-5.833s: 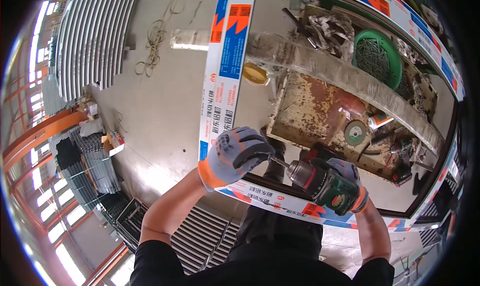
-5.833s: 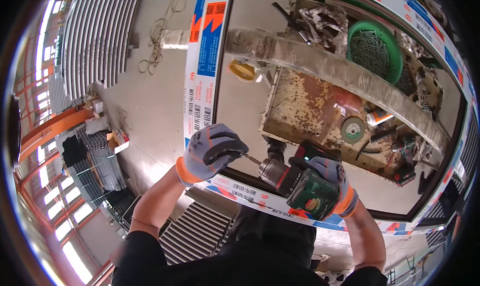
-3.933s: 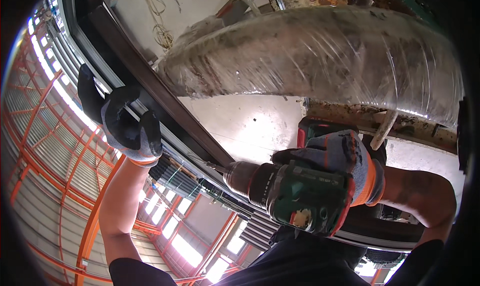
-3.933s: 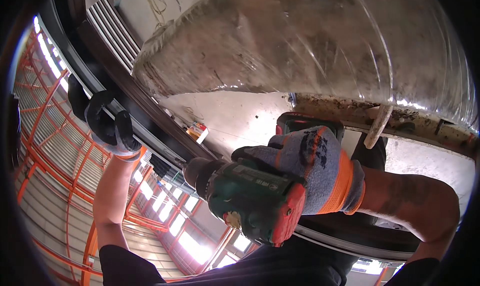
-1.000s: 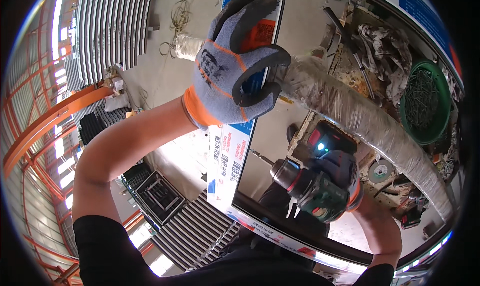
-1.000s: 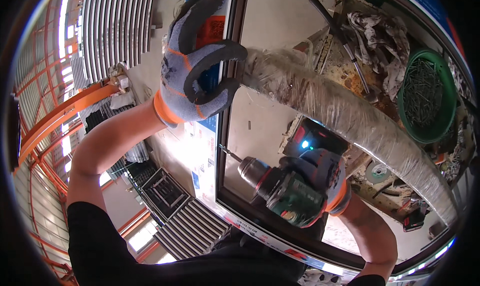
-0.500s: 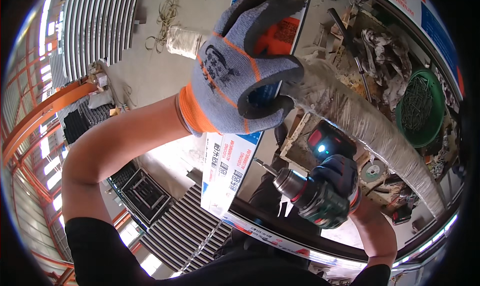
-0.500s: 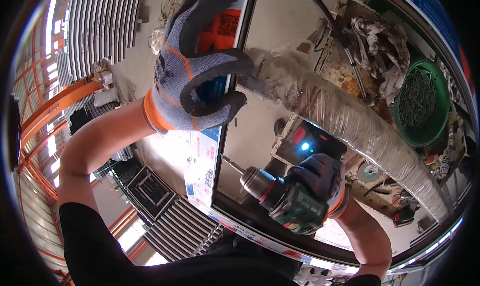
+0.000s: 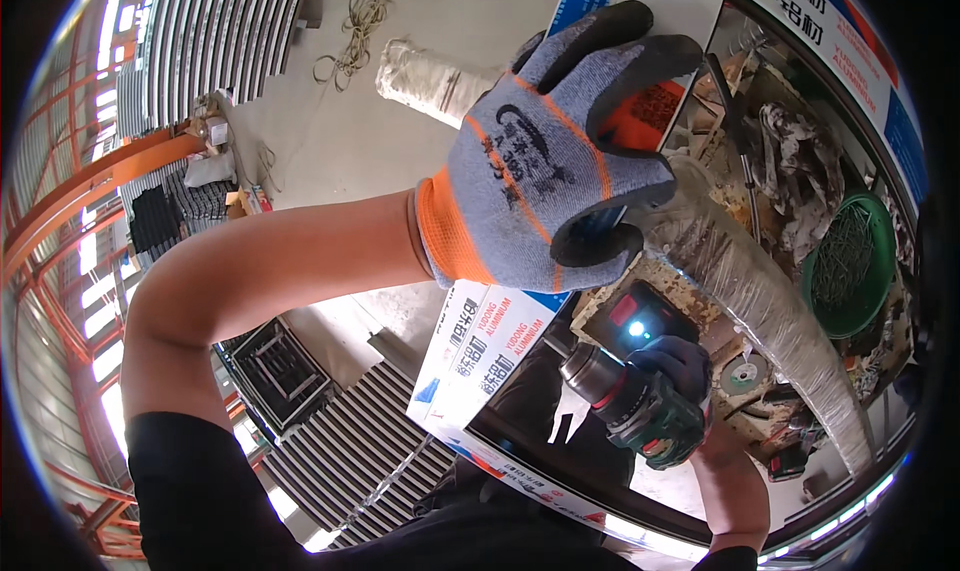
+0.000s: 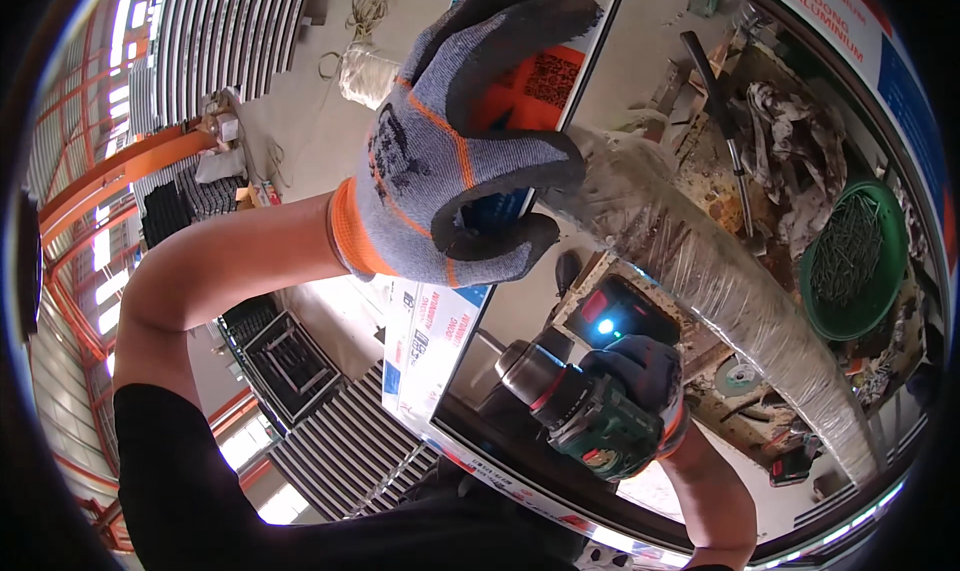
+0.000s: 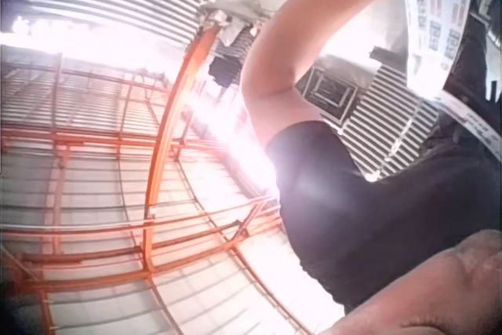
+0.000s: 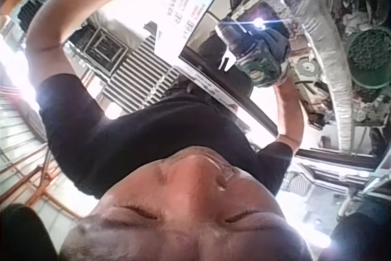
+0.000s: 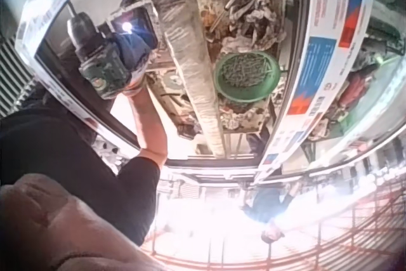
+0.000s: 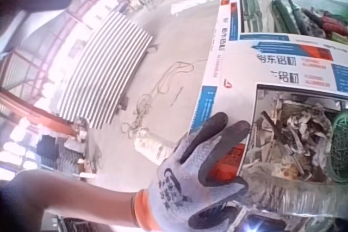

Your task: Assembling, drilling, and stacking metal window frames in a fabrication environment.

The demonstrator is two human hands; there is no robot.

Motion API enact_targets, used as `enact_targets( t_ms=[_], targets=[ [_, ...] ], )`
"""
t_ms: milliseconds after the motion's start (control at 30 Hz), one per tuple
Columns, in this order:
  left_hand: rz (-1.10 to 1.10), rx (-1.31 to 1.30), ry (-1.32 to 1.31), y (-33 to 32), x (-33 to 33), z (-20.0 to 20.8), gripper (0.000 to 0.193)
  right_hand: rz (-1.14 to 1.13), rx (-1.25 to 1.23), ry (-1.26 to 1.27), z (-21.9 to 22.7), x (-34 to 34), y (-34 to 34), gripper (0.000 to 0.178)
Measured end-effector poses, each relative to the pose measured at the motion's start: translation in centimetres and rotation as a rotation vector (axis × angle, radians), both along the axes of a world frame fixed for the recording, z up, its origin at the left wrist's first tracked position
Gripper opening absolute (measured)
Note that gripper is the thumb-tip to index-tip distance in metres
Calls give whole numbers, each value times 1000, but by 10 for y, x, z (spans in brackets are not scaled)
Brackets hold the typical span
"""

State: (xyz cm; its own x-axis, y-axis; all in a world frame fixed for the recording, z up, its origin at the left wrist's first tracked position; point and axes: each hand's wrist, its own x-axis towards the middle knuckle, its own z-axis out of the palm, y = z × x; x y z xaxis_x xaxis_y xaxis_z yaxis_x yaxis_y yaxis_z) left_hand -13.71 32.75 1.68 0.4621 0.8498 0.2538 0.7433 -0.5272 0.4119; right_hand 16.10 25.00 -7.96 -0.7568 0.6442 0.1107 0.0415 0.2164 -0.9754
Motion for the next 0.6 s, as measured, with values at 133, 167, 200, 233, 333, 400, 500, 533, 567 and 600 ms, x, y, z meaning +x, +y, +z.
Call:
enact_targets(
  t_ms=[133,167,200,233,333,400,500,533,567,600],
  targets=[
    [21,-27,-6,-4,0,0,37,-34,36,34,-4,-8,-3,41],
    [26,-30,2,-6,-2,0,37,-44,42,44,-5,-10,-5,41],
    [12,27,35,-8,-6,-2,38,-40,40,53,-9,-12,-7,41],
    [-3,95,46,-6,-5,-5,40,-21,45,27,-12,-9,-5,38],
    [-10,102,9,2,-4,-8,42,31,54,-26,-23,-9,-4,32],
    [20,49,-8,-2,4,-11,41,-11,278,12,-20,-14,-5,24],
    [38,-14,-33,-2,10,-8,39,-22,170,-45,-16,-10,-16,22],
    [25,-16,-28,3,10,-1,37,5,-1,-48,-18,-8,-26,28],
    [11,2,-36,4,10,1,37,28,-171,-44,-29,-8,-35,34],
    [16,-34,-23,3,10,0,34,51,-343,-46,-36,-3,-41,41]
  ],
)
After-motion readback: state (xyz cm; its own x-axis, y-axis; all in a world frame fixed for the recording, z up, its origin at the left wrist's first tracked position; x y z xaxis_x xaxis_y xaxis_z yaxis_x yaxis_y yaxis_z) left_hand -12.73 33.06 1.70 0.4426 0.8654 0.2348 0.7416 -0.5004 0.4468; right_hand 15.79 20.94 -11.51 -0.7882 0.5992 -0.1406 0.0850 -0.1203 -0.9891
